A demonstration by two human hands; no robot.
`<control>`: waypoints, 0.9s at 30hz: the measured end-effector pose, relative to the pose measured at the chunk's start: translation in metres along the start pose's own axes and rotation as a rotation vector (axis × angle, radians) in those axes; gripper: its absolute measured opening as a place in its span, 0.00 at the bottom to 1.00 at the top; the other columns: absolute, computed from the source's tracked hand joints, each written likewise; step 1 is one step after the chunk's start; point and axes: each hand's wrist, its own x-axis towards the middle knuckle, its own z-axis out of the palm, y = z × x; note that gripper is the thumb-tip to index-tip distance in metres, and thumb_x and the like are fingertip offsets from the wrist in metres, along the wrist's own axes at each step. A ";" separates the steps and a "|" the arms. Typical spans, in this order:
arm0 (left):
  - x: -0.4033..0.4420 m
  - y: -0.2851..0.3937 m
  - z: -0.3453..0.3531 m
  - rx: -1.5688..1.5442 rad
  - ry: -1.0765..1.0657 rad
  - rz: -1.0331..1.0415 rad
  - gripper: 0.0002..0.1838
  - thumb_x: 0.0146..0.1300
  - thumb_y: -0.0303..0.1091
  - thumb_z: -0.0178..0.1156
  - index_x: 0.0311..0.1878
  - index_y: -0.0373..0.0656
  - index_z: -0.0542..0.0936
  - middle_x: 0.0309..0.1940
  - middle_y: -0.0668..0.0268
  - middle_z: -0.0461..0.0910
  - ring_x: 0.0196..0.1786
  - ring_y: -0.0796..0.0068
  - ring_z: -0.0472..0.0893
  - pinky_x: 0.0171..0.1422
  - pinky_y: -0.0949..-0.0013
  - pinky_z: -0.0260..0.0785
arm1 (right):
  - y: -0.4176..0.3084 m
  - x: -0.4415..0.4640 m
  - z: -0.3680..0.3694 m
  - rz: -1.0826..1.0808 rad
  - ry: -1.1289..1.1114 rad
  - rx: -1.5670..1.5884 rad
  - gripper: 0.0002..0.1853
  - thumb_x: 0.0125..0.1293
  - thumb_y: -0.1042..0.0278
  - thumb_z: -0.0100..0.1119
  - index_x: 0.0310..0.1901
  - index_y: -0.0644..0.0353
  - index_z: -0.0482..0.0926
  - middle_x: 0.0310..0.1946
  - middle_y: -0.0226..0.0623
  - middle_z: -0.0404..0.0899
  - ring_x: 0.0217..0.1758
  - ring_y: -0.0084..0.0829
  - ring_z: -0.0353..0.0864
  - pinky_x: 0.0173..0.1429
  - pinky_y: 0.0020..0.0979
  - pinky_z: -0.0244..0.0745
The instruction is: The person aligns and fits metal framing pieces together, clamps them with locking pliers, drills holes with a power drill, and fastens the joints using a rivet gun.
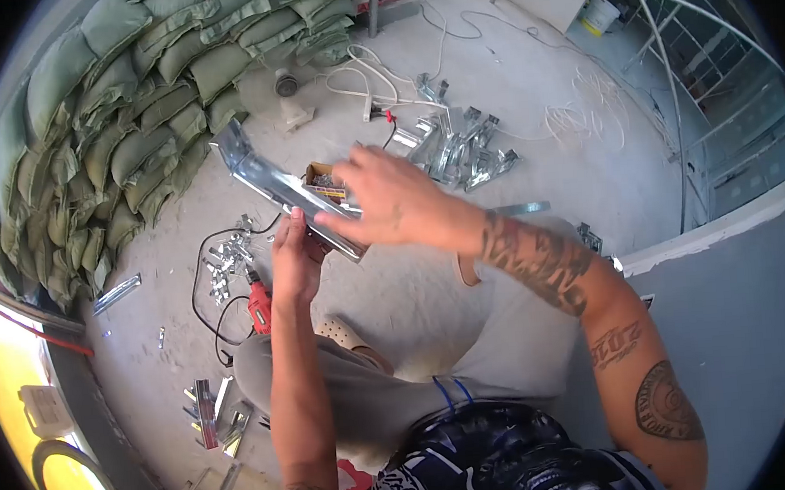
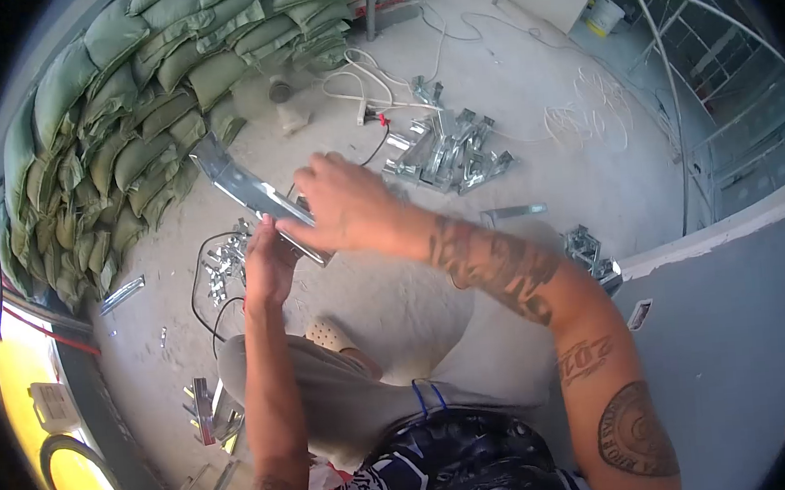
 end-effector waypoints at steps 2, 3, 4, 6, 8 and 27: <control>0.010 0.000 0.012 -0.017 -0.088 -0.050 0.22 0.79 0.44 0.44 0.62 0.35 0.69 0.56 0.55 0.78 0.57 0.61 0.81 0.61 0.54 0.74 | 0.036 0.008 -0.011 0.088 -0.131 0.217 0.34 0.62 0.39 0.65 0.54 0.65 0.78 0.46 0.44 0.78 0.49 0.42 0.80 0.53 0.35 0.75; 0.016 0.001 0.021 -0.046 -0.171 -0.090 0.22 0.79 0.42 0.44 0.64 0.35 0.68 0.56 0.55 0.78 0.55 0.62 0.82 0.61 0.55 0.75 | 0.052 0.010 -0.011 0.093 -0.135 0.236 0.34 0.62 0.39 0.65 0.54 0.65 0.78 0.46 0.44 0.78 0.49 0.42 0.80 0.53 0.35 0.75; 0.024 0.002 0.036 -0.037 -0.239 -0.113 0.22 0.79 0.42 0.44 0.65 0.35 0.67 0.56 0.56 0.78 0.55 0.62 0.82 0.62 0.54 0.74 | 0.069 0.012 -0.010 0.227 -0.329 0.567 0.35 0.63 0.38 0.64 0.57 0.63 0.77 0.49 0.42 0.79 0.51 0.39 0.80 0.55 0.34 0.75; 0.050 -0.009 0.057 0.040 -0.308 -0.179 0.25 0.78 0.46 0.47 0.66 0.34 0.67 0.58 0.56 0.77 0.58 0.61 0.80 0.63 0.54 0.72 | 0.105 0.010 0.007 0.394 -0.578 1.125 0.36 0.68 0.39 0.59 0.67 0.59 0.72 0.58 0.37 0.78 0.58 0.30 0.78 0.61 0.32 0.72; 0.084 -0.017 0.074 0.126 -0.295 -0.229 0.28 0.77 0.50 0.48 0.66 0.33 0.67 0.59 0.56 0.76 0.60 0.60 0.78 0.63 0.52 0.71 | 0.124 0.003 0.012 0.501 -0.423 1.424 0.32 0.73 0.48 0.55 0.71 0.60 0.67 0.59 0.39 0.77 0.60 0.30 0.78 0.64 0.32 0.72; 0.268 -0.300 -0.123 1.755 0.395 -0.494 0.21 0.63 0.48 0.57 0.44 0.38 0.85 0.46 0.49 0.85 0.52 0.48 0.84 0.56 0.52 0.76 | 0.269 -0.052 -0.064 1.035 0.107 0.468 0.39 0.61 0.67 0.59 0.72 0.70 0.57 0.57 0.56 0.77 0.61 0.45 0.79 0.64 0.37 0.70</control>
